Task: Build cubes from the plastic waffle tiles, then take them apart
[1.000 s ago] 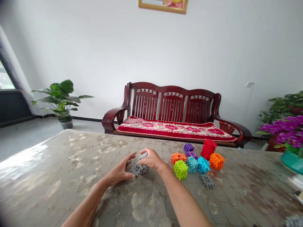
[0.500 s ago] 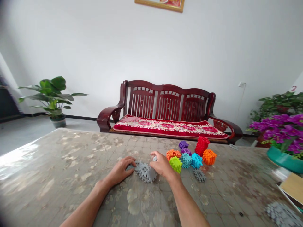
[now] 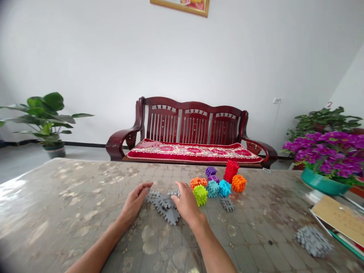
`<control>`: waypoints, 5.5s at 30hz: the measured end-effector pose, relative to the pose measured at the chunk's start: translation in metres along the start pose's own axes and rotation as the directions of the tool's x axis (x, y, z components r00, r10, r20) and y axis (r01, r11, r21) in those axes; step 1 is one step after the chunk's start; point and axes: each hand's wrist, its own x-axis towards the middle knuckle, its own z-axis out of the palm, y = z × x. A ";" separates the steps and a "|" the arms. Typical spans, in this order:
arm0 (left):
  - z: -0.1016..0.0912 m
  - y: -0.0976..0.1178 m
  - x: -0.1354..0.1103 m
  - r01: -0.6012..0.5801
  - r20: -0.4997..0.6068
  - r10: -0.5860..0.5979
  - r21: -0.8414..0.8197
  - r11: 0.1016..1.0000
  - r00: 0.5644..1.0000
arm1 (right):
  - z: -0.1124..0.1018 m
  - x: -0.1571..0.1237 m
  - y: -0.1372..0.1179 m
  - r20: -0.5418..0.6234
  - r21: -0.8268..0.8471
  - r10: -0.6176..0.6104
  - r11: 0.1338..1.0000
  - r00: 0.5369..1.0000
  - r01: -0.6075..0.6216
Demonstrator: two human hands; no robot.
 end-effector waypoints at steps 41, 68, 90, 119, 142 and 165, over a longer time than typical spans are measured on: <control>-0.011 -0.008 -0.006 0.013 0.036 -0.017 0.114 0.993 0.999 | -0.015 -0.036 0.075 -0.348 -0.352 0.021 0.923 0.937 -0.152; -0.020 0.013 -0.021 -0.076 0.228 0.080 -0.028 0.997 0.970 | 0.000 0.000 -0.049 0.351 -0.383 -0.186 0.866 0.918 0.322; -0.009 0.001 -0.016 -0.167 0.053 0.162 0.098 0.981 0.985 | -0.064 -0.003 0.056 0.018 -0.158 0.155 0.976 0.988 -0.150; -0.012 -0.013 -0.006 0.070 -0.260 -0.047 0.081 0.994 0.964 | -0.031 0.064 0.024 0.203 -0.259 0.098 0.965 0.974 -0.043; -0.001 -0.002 -0.019 -0.175 -0.020 0.192 0.331 0.927 0.981 | -0.015 0.055 -0.014 0.250 0.021 0.094 0.995 0.964 -0.102; -0.001 -0.023 -0.005 -0.050 -0.105 0.057 0.063 0.997 0.993 | -0.088 0.020 0.073 0.029 -0.793 0.334 0.581 0.942 -0.182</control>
